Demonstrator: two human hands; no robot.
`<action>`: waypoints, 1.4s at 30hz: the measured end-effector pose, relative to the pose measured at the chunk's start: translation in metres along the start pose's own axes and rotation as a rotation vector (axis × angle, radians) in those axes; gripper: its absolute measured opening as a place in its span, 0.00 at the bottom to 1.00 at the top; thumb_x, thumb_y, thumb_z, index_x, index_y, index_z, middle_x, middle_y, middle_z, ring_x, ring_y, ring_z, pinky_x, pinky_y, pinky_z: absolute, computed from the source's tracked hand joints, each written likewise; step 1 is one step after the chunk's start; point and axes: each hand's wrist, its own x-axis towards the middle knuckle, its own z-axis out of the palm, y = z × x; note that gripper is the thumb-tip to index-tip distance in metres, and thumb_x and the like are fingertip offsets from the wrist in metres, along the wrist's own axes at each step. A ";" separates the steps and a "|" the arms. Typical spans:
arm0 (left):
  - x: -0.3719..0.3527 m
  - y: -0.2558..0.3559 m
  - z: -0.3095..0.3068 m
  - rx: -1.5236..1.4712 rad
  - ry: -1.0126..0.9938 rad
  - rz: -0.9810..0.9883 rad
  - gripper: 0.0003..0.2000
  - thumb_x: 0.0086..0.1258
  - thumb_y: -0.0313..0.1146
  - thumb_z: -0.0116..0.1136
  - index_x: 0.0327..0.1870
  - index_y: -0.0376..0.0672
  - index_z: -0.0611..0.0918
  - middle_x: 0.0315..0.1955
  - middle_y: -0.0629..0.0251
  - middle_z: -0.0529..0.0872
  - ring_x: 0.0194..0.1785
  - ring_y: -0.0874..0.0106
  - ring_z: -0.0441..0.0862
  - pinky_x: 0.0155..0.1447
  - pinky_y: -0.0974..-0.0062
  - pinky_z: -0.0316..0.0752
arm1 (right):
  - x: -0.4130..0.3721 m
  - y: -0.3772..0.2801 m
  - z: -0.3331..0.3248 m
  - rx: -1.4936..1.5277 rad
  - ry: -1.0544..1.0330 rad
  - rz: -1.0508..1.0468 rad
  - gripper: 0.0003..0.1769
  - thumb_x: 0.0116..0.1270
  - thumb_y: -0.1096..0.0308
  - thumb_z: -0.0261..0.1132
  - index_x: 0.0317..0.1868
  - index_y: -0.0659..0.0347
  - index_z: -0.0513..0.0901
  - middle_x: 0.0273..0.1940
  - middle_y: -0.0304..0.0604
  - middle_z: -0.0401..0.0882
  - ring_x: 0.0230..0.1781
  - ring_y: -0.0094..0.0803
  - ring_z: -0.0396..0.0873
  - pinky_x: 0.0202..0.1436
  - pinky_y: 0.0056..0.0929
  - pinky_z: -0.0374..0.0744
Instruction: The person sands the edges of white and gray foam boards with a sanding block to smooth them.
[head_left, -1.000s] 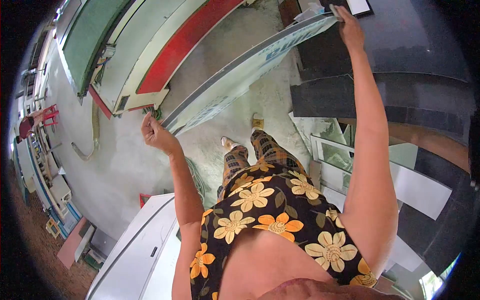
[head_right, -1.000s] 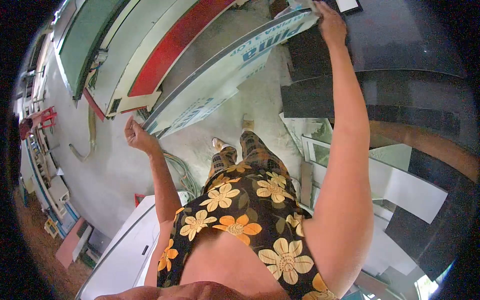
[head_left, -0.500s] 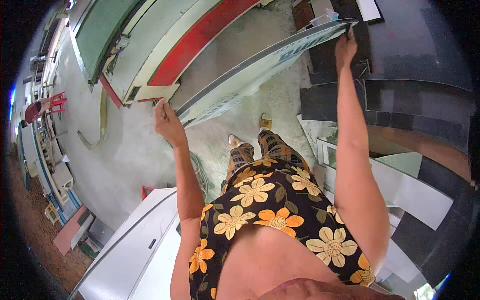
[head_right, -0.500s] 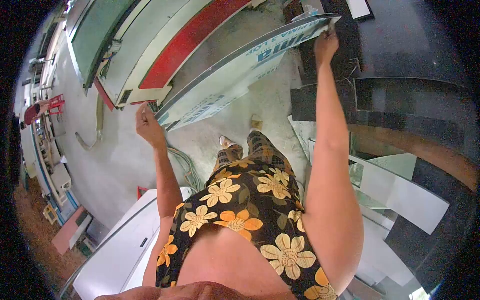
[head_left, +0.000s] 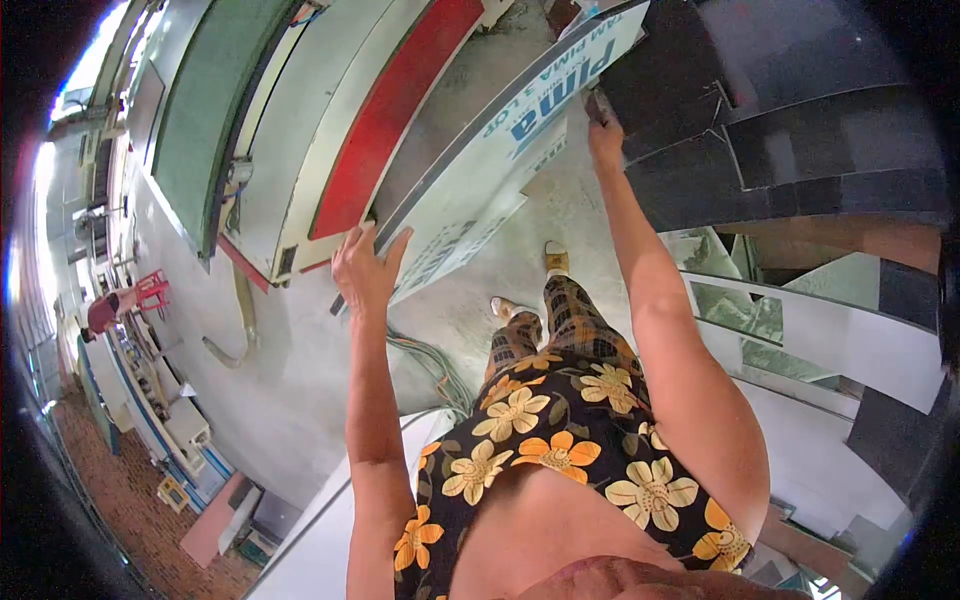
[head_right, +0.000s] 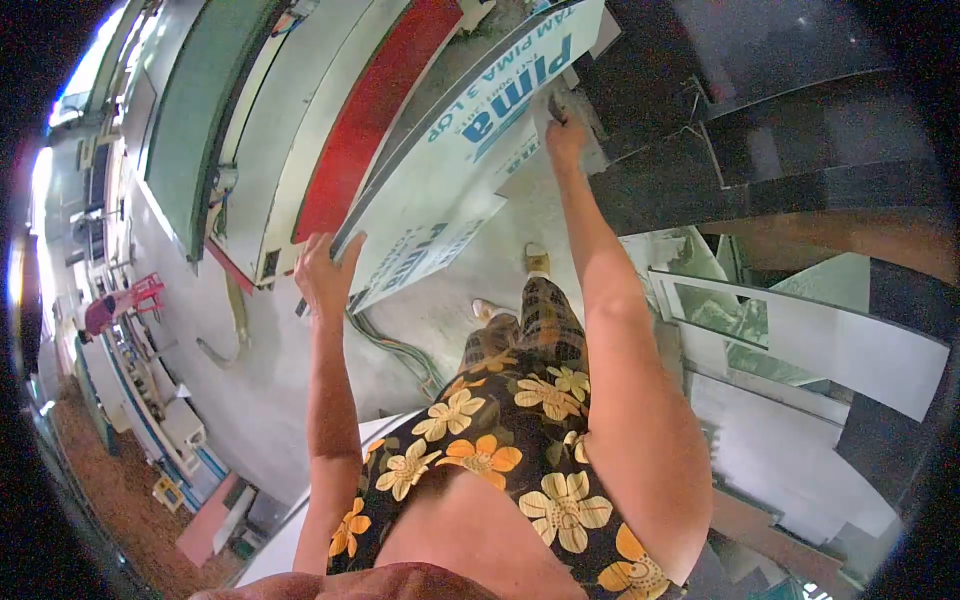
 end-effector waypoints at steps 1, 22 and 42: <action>0.000 -0.004 0.002 0.005 0.012 0.022 0.21 0.54 0.50 0.67 0.29 0.37 0.82 0.28 0.57 0.81 0.36 0.56 0.79 0.39 0.60 0.70 | 0.003 -0.003 0.004 -0.006 -0.040 -0.008 0.18 0.58 0.71 0.54 0.49 0.63 0.80 0.36 0.52 0.81 0.38 0.35 0.79 0.42 0.31 0.73; 0.003 0.001 0.001 0.116 -0.010 -0.013 0.19 0.45 0.45 0.72 0.18 0.43 0.74 0.17 0.64 0.68 0.24 0.61 0.68 0.31 0.66 0.60 | 0.028 0.135 0.073 -0.196 -0.516 -0.066 0.26 0.61 0.81 0.51 0.58 0.47 0.77 0.54 0.50 0.78 0.52 0.48 0.76 0.55 0.39 0.76; -0.005 0.008 -0.004 0.105 -0.055 -0.076 0.18 0.45 0.44 0.70 0.20 0.39 0.76 0.18 0.62 0.68 0.25 0.61 0.68 0.34 0.67 0.61 | -0.011 0.313 0.158 -0.786 -0.471 0.131 0.21 0.67 0.62 0.52 0.54 0.67 0.73 0.44 0.53 0.82 0.42 0.47 0.82 0.47 0.41 0.81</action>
